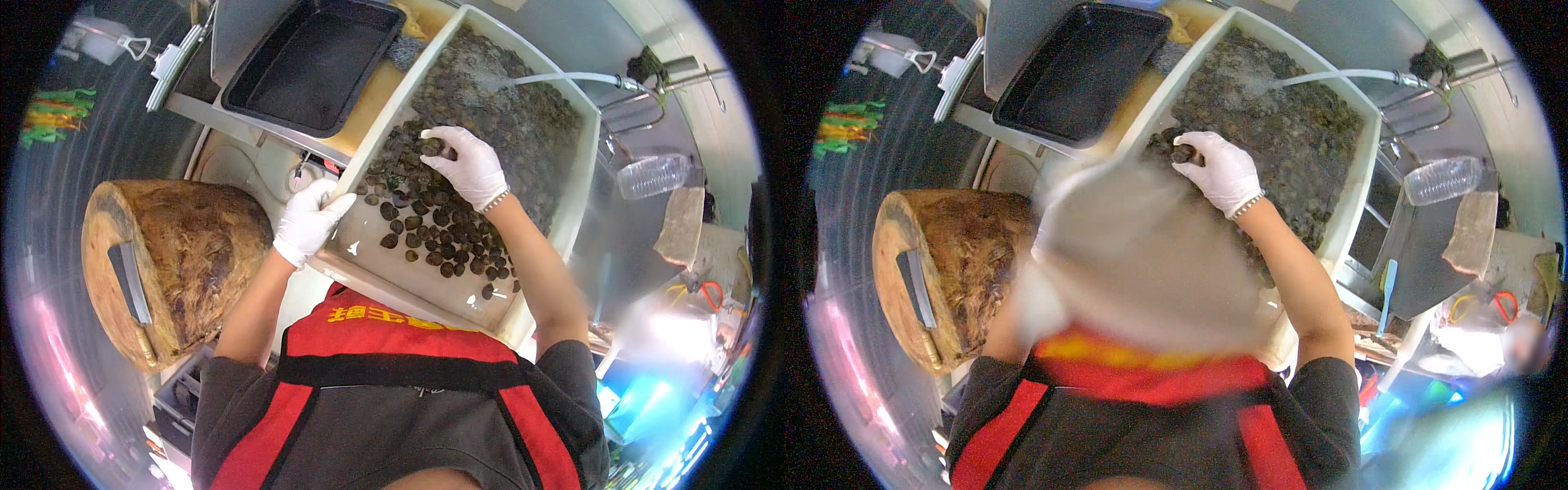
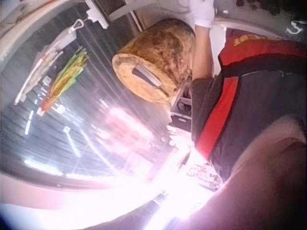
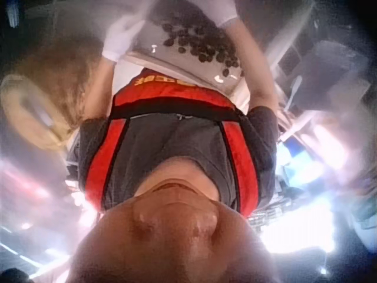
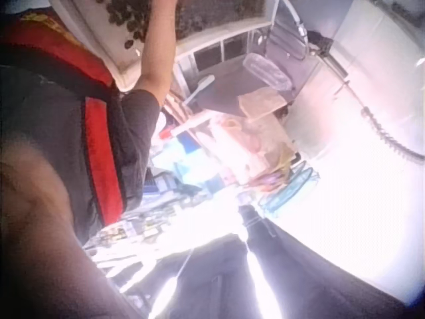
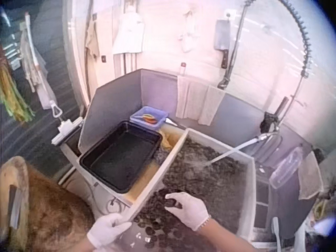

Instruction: The person washes snails in a white tray under running water, using gloved hands to agitate and rinse them. They repeatedly scoop water with a black bowl and pour it over the snails, then drain the tray and continue rinsing.

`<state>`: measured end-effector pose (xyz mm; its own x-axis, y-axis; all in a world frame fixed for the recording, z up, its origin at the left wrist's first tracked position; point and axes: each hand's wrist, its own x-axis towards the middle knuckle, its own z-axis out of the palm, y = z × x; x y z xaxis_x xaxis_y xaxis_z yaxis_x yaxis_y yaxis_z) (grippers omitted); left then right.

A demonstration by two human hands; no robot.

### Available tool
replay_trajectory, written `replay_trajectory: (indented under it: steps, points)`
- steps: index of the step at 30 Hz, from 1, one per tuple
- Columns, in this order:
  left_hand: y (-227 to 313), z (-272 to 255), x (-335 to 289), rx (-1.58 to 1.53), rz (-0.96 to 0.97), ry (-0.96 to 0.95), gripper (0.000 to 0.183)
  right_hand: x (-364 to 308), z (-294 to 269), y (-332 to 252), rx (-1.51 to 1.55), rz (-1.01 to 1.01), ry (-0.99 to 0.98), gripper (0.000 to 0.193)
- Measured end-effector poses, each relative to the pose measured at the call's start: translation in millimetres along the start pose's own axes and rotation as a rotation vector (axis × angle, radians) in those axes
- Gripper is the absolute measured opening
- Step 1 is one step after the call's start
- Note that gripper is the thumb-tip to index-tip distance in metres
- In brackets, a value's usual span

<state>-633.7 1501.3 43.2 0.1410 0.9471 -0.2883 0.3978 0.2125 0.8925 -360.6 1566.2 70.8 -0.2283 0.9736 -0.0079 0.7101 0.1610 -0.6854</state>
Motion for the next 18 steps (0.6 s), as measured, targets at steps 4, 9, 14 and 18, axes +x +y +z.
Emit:
replay_trajectory:
  steps: [4,9,14,18]
  points:
    - [-0.2,-0.4,1.5,0.046,0.011,0.021,0.018,-55.3,-33.3,3.3,0.557,0.241,0.15,0.034]
    - [19.8,4.6,-2.6,-0.023,-0.156,0.086,0.014,-181.4,-69.7,26.7,0.907,0.393,0.484,0.037]
    - [-1.3,4.8,-0.6,-0.151,-0.099,0.041,0.007,-340.7,-56.2,91.6,0.766,0.643,0.958,0.035]
    - [-6.6,2.7,0.5,-0.21,-0.107,0.027,0.006,-466.6,-3.8,158.2,0.757,1.053,0.917,0.024]
